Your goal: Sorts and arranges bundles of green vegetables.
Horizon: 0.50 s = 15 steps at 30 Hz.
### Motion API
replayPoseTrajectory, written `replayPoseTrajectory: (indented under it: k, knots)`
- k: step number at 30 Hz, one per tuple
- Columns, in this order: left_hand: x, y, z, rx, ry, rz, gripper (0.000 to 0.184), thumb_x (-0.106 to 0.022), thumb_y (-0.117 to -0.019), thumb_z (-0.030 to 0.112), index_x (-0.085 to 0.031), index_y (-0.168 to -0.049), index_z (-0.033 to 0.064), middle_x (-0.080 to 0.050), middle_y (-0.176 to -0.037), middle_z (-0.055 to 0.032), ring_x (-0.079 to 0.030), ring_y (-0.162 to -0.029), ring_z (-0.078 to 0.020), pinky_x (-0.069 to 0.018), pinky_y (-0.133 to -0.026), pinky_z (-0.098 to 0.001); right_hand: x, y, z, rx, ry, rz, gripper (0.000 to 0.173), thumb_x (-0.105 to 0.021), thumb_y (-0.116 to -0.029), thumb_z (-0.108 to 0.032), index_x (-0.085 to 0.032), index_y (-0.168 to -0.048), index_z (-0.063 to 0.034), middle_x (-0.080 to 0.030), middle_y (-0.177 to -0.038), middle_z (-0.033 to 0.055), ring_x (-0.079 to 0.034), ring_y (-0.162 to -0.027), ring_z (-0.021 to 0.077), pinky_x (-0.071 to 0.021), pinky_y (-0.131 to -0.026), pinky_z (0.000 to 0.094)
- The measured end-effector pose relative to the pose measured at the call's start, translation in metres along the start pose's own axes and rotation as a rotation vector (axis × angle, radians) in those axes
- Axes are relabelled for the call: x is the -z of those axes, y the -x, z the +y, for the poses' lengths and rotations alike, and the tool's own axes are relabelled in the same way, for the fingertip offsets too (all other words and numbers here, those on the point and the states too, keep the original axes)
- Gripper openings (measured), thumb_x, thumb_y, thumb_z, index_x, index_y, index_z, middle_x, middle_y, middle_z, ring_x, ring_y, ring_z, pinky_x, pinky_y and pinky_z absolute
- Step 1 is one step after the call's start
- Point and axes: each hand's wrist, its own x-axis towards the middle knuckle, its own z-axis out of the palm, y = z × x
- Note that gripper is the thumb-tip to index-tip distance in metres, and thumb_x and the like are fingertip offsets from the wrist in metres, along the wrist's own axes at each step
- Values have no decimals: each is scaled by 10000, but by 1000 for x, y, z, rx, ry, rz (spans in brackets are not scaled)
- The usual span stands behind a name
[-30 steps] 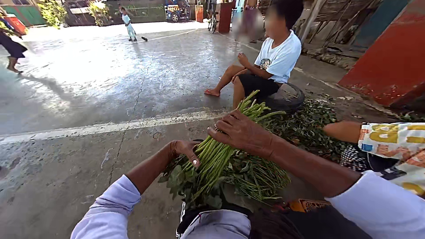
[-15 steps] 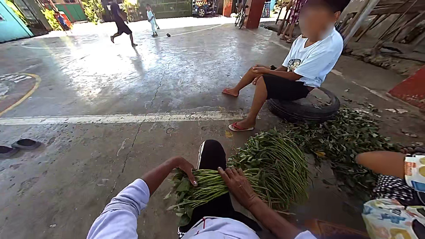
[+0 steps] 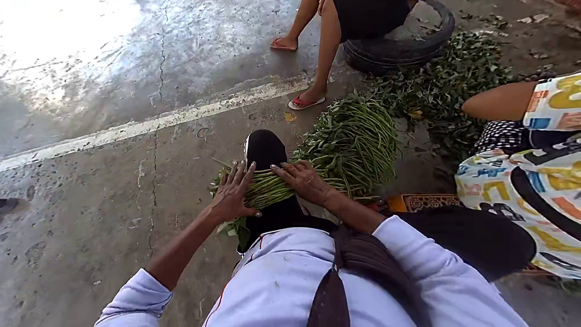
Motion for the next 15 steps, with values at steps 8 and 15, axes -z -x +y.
replayPoseTrajectory:
  k: [8, 15]
  knots:
    - [31, 20, 12, 104, -136, -130, 1216, -919, -671, 295, -201, -1651, 262, -606, -1344, -256, -562, -1267, -469, -168, -1181, -725, 2, 4, -20, -54, -21, 89, 712, -701, -862, 4, -503, -1518, -188, -682, -1156, 196, -673, -1064, 371, -518, -908, 554]
    - [-21, 35, 12, 96, -203, 41, 1326, -955, -520, 92, -233, -1632, 91, -528, -1425, -311, -514, -1319, -524, -214, -1140, -769, 55, 10, -20, -166, -366, -533, 1037, -846, -793, -62, -272, -1643, -216, -287, -1666, 208, -330, -1486, 492, -211, -1137, 783]
